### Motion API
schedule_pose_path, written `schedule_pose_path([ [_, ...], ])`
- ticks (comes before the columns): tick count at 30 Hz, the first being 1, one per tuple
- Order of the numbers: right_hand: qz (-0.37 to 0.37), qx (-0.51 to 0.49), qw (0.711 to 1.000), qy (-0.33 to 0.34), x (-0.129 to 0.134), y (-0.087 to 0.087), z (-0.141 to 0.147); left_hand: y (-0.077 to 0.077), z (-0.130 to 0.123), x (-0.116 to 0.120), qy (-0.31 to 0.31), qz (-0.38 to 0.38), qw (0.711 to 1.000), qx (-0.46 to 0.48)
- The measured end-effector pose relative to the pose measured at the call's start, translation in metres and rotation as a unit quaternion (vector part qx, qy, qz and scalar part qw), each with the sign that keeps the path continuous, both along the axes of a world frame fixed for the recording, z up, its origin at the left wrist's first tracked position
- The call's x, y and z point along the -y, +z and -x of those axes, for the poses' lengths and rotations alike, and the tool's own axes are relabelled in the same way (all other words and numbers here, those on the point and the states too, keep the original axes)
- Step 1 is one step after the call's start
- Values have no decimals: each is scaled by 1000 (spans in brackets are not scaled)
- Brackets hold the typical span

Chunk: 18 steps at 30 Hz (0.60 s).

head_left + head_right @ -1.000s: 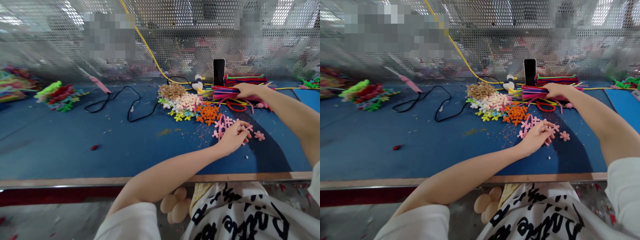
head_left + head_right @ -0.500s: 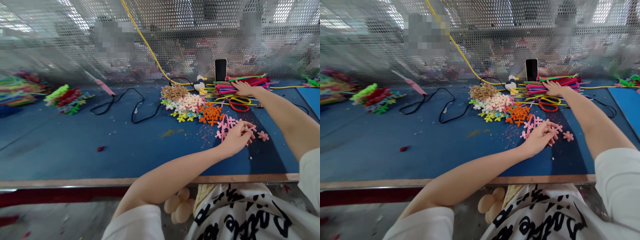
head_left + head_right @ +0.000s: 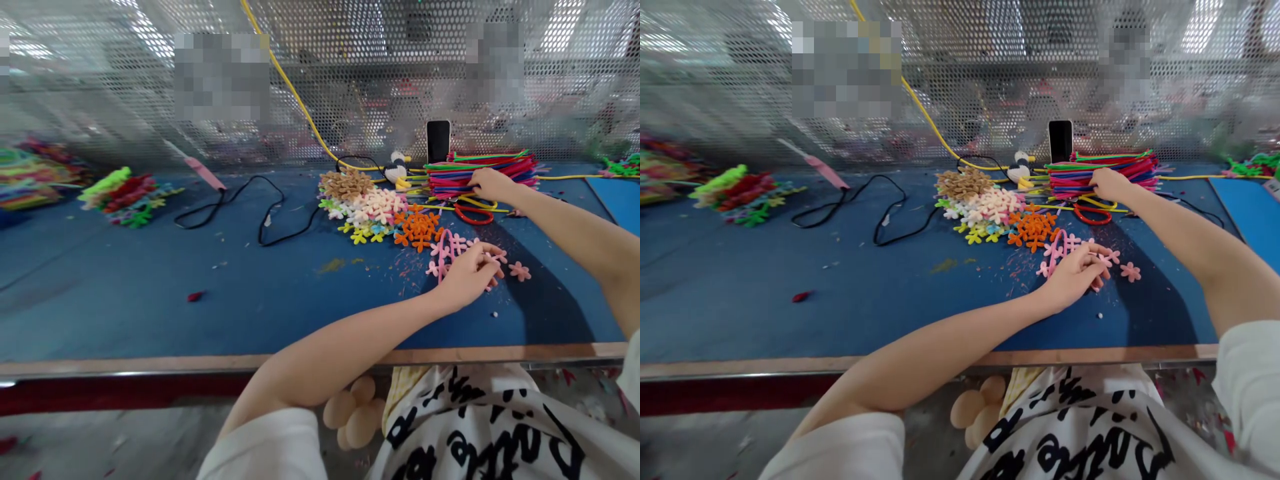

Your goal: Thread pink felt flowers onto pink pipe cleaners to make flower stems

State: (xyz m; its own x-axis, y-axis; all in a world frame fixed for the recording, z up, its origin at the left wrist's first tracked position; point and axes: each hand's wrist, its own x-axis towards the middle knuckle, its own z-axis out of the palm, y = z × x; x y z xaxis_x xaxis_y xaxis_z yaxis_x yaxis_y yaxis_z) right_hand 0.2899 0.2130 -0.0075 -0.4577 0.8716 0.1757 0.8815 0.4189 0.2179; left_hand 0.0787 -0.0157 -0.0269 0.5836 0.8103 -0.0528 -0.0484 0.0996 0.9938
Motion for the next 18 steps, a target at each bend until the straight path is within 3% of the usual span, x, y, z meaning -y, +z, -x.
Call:
schedule_pose_path([
  [4, -77, -51, 994, -67, 12, -4, 7, 1, 1, 1, 1, -1, 1000, 1],
  [9, 86, -97, 974, -185, -11, -17, 7, -1, 2, 0, -3, -2, 1000, 6],
  [14, 88, -127, 964, -217, -41, -23, 8, -3, 1, -1, 0, 6, 1000, 13],
  [18, 90, -93, 971, -202, -49, -11, 7, -5, 2, -2, -10, -1, 999, 31],
])
